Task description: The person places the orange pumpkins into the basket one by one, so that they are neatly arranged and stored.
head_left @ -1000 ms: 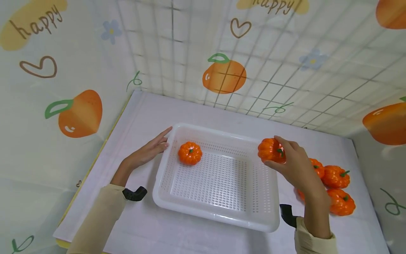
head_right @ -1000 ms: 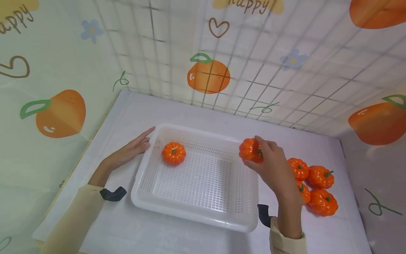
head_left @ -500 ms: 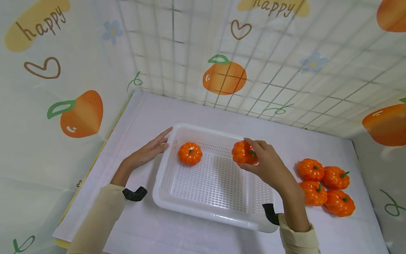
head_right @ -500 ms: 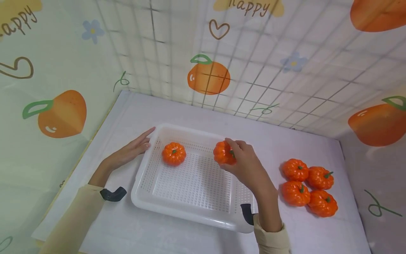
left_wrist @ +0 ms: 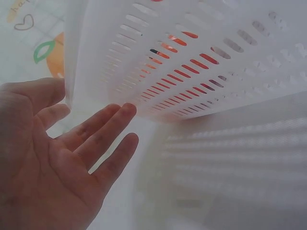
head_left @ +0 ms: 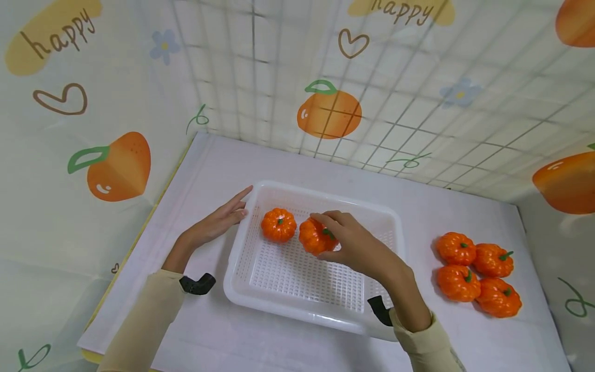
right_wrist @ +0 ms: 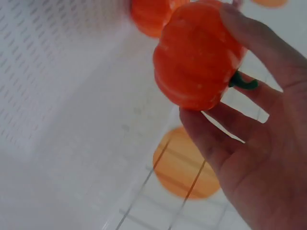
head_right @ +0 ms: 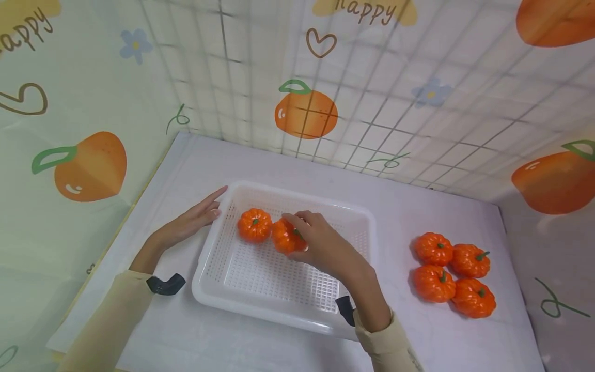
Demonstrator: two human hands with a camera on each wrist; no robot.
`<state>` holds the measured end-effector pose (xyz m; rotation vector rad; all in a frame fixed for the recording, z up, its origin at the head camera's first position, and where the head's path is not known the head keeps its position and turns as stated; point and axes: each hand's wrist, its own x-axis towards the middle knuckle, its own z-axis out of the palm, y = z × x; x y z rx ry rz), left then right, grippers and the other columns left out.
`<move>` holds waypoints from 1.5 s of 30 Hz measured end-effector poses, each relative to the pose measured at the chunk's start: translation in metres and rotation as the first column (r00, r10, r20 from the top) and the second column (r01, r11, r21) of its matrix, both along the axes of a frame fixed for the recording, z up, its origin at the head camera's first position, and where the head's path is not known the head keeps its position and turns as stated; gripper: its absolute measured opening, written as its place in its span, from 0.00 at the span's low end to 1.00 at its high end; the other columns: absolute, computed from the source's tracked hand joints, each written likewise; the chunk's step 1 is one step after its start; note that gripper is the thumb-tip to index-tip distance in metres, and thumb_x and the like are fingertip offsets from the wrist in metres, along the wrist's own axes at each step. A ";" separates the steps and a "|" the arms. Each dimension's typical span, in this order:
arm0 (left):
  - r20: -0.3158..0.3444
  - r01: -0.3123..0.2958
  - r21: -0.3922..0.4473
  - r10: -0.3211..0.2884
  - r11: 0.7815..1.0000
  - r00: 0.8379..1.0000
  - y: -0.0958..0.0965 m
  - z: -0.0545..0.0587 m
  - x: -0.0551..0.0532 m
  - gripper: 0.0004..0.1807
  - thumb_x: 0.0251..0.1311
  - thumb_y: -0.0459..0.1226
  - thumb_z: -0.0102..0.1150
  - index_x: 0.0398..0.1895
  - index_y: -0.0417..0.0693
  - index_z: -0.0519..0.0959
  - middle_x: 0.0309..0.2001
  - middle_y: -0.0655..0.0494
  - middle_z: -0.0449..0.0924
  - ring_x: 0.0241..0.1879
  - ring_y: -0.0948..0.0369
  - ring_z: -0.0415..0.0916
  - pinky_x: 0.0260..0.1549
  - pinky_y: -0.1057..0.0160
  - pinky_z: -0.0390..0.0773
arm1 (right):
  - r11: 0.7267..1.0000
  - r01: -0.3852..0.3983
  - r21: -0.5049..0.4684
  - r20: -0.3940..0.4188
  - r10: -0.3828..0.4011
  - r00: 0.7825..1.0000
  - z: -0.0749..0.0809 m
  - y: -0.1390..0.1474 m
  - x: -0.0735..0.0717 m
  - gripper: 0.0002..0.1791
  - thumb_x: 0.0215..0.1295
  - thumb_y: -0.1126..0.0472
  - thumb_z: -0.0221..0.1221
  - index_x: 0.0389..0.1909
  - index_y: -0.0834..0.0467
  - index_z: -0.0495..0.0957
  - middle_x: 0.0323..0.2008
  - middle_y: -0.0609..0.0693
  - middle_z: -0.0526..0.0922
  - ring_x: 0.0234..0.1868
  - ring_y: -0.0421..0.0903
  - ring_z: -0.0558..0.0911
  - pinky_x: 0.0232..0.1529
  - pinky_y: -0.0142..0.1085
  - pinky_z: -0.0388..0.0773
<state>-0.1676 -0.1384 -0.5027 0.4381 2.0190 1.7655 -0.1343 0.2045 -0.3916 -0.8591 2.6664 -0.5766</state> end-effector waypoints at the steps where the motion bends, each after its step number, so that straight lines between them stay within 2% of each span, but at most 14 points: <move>1: 0.000 0.000 0.000 0.000 1.000 1.000 0.000 0.000 0.000 0.34 0.77 0.46 0.45 0.80 0.74 0.45 0.78 0.54 0.49 0.73 0.50 0.56 0.69 0.40 0.55 | 1.000 -0.024 0.007 0.003 0.024 1.000 -0.001 -0.004 0.000 0.44 0.56 0.54 0.74 0.73 0.49 0.64 0.66 0.52 0.68 0.63 0.50 0.68 0.59 0.44 0.76; 6: 0.001 0.000 0.007 0.000 1.000 1.000 -0.002 -0.001 0.000 0.34 0.77 0.46 0.45 0.80 0.73 0.45 0.78 0.53 0.49 0.73 0.50 0.56 0.69 0.41 0.56 | 0.989 -0.142 0.052 0.022 0.141 0.990 -0.006 -0.026 0.002 0.41 0.58 0.54 0.73 0.72 0.48 0.66 0.65 0.51 0.69 0.64 0.49 0.68 0.59 0.43 0.76; 10: 0.000 0.005 0.022 -0.005 1.000 1.000 -0.003 -0.001 0.000 0.34 0.77 0.45 0.45 0.80 0.71 0.45 0.78 0.51 0.50 0.73 0.50 0.56 0.69 0.41 0.57 | 0.969 -0.236 0.077 0.029 0.234 0.972 -0.014 -0.040 0.001 0.40 0.58 0.54 0.72 0.72 0.47 0.67 0.65 0.47 0.69 0.65 0.47 0.67 0.60 0.39 0.75; 14: 0.001 0.010 0.026 -0.010 1.000 1.000 -0.004 -0.001 0.000 0.34 0.77 0.44 0.45 0.80 0.70 0.45 0.77 0.50 0.51 0.72 0.50 0.57 0.69 0.42 0.58 | 0.938 -0.335 0.089 0.006 0.336 0.942 -0.024 -0.049 0.000 0.40 0.58 0.55 0.72 0.71 0.46 0.67 0.65 0.44 0.70 0.64 0.44 0.68 0.59 0.35 0.74; 20: -0.003 0.015 0.028 -0.015 0.999 1.000 -0.005 -0.001 -0.001 0.34 0.78 0.44 0.45 0.80 0.70 0.45 0.76 0.47 0.53 0.71 0.49 0.59 0.68 0.42 0.59 | 0.887 -0.454 0.079 -0.053 0.459 0.887 -0.033 -0.056 -0.003 0.39 0.58 0.58 0.72 0.71 0.51 0.68 0.66 0.49 0.69 0.64 0.48 0.68 0.60 0.37 0.75; 27: -0.002 0.009 0.012 -0.009 1.000 1.000 -0.005 0.000 -0.001 0.34 0.78 0.44 0.45 0.80 0.71 0.45 0.75 0.46 0.55 0.69 0.48 0.61 0.68 0.41 0.60 | 0.840 -0.528 0.128 -0.054 0.537 0.842 -0.047 -0.067 -0.005 0.37 0.59 0.53 0.72 0.70 0.47 0.69 0.65 0.48 0.71 0.66 0.48 0.68 0.62 0.39 0.73; 36: -0.003 0.023 0.023 -0.023 0.999 1.000 -0.005 0.000 0.000 0.34 0.78 0.44 0.43 0.81 0.70 0.43 0.74 0.43 0.56 0.69 0.46 0.62 0.67 0.40 0.59 | 0.757 -0.612 0.228 -0.052 0.637 0.769 -0.056 -0.080 -0.004 0.38 0.59 0.52 0.72 0.69 0.47 0.68 0.63 0.49 0.72 0.63 0.48 0.70 0.63 0.37 0.72; 42: 0.000 0.025 0.019 -0.025 1.000 1.000 -0.005 -0.003 -0.002 0.34 0.78 0.44 0.43 0.80 0.73 0.44 0.74 0.45 0.55 0.69 0.47 0.61 0.67 0.41 0.60 | 0.720 -0.630 0.291 -0.067 0.673 0.737 -0.059 -0.081 -0.006 0.38 0.60 0.51 0.71 0.70 0.47 0.67 0.64 0.49 0.71 0.65 0.47 0.69 0.64 0.36 0.71; 45: 0.005 0.029 0.020 -0.029 0.999 1.000 -0.005 -0.003 -0.003 0.34 0.78 0.44 0.43 0.80 0.72 0.44 0.74 0.45 0.56 0.69 0.47 0.62 0.66 0.41 0.62 | 0.711 -0.631 0.310 -0.062 0.678 0.733 -0.059 -0.082 -0.008 0.39 0.59 0.51 0.71 0.71 0.47 0.66 0.65 0.49 0.70 0.65 0.47 0.68 0.64 0.36 0.70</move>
